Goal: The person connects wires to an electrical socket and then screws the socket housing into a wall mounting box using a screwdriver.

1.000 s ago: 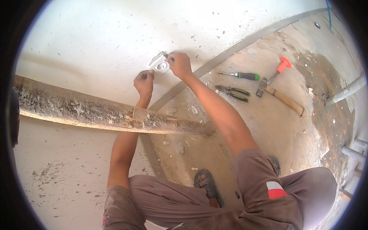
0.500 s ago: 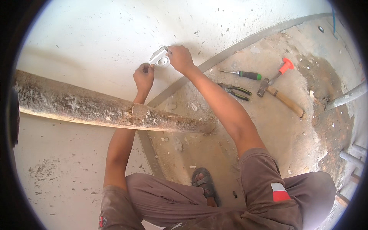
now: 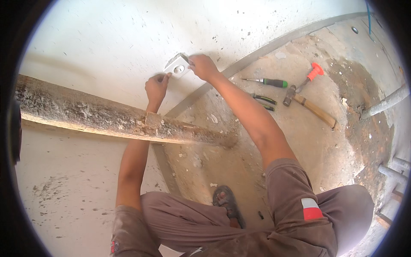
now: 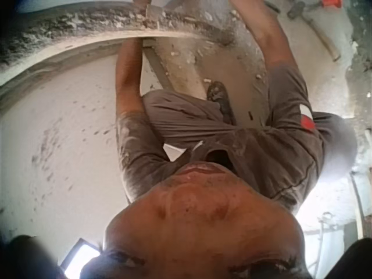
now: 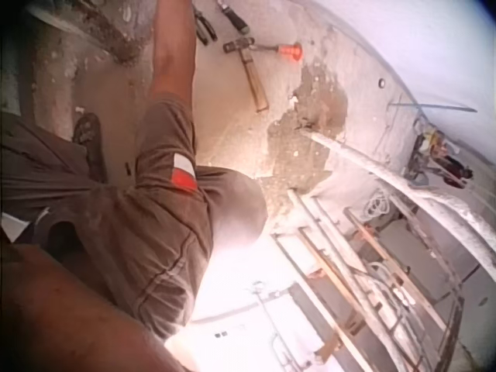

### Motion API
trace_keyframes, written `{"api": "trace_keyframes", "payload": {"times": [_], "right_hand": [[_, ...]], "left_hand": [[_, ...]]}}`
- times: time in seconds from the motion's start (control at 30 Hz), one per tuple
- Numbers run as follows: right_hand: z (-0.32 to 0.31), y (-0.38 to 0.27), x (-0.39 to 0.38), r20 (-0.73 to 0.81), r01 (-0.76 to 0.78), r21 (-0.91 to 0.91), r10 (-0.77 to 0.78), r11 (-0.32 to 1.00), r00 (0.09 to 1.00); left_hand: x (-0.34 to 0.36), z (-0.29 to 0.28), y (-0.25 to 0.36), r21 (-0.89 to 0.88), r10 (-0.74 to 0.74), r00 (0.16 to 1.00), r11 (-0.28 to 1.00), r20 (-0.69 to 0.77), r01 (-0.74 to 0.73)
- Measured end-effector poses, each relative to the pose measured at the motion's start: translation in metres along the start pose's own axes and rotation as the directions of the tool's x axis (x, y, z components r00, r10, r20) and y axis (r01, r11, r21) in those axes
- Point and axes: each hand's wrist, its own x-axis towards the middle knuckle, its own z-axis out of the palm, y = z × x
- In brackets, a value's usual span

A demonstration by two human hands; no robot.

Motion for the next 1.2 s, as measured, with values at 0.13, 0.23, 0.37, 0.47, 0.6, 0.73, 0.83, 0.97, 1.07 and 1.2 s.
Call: {"api": "trace_keyframes", "payload": {"times": [0.13, 0.23, 0.37, 0.47, 0.6, 0.73, 0.83, 0.97, 1.07, 1.2], "right_hand": [[0.001, 0.013, 0.002, -0.145, 0.023, -0.023, -0.027, 0.999, 0.989], [0.02, 0.009, -0.018, -0.156, -0.06, 0.037, 0.065, 0.998, 0.986], [0.027, 0.014, -0.019, -0.109, -0.233, 0.043, 0.236, 0.972, 0.966], [0.034, 0.028, -0.032, -0.103, -0.268, 0.029, 0.27, 0.963, 0.957], [0.035, 0.006, -0.033, -0.272, -0.211, 0.1, 0.231, 0.972, 0.934], [0.025, -0.033, -0.016, -0.326, -0.152, 0.229, 0.223, 0.961, 0.919], [0.012, -0.028, -0.005, -0.289, -0.134, 0.201, 0.189, 0.97, 0.938], [0.004, -0.024, 0.008, -0.225, -0.164, 0.144, 0.194, 0.976, 0.955], [0.005, -0.033, 0.014, -0.142, -0.252, 0.133, 0.27, 0.959, 0.952], [0.001, -0.035, 0.019, -0.168, -0.223, 0.048, 0.228, 0.974, 0.959]], "left_hand": [[0.006, -0.003, 0.008, 0.074, 0.018, 0.998, 0.997, 0.053, -0.022], [0.0, -0.003, -0.001, 0.073, -0.033, 0.996, 0.997, 0.088, 0.027], [0.002, -0.006, 0.001, 0.104, -0.007, 0.998, 0.995, 0.067, 0.001], [0.008, -0.004, 0.01, 0.151, -0.03, 0.994, 0.988, 0.108, 0.013], [0.01, -0.009, 0.006, 0.183, -0.009, 0.991, 0.983, 0.132, -0.016], [0.004, -0.011, -0.006, 0.11, -0.05, 0.994, 0.993, 0.1, 0.039], [-0.001, -0.003, 0.004, -0.035, -0.032, 0.996, 0.999, 0.079, 0.035], [0.005, -0.002, 0.006, 0.003, -0.038, 0.994, 0.999, 0.099, 0.038], [0.015, -0.001, 0.0, 0.087, -0.081, 0.993, 0.994, 0.086, 0.073], [0.019, 0.007, 0.003, 0.159, -0.043, 0.994, 0.987, 0.098, 0.027]]}}
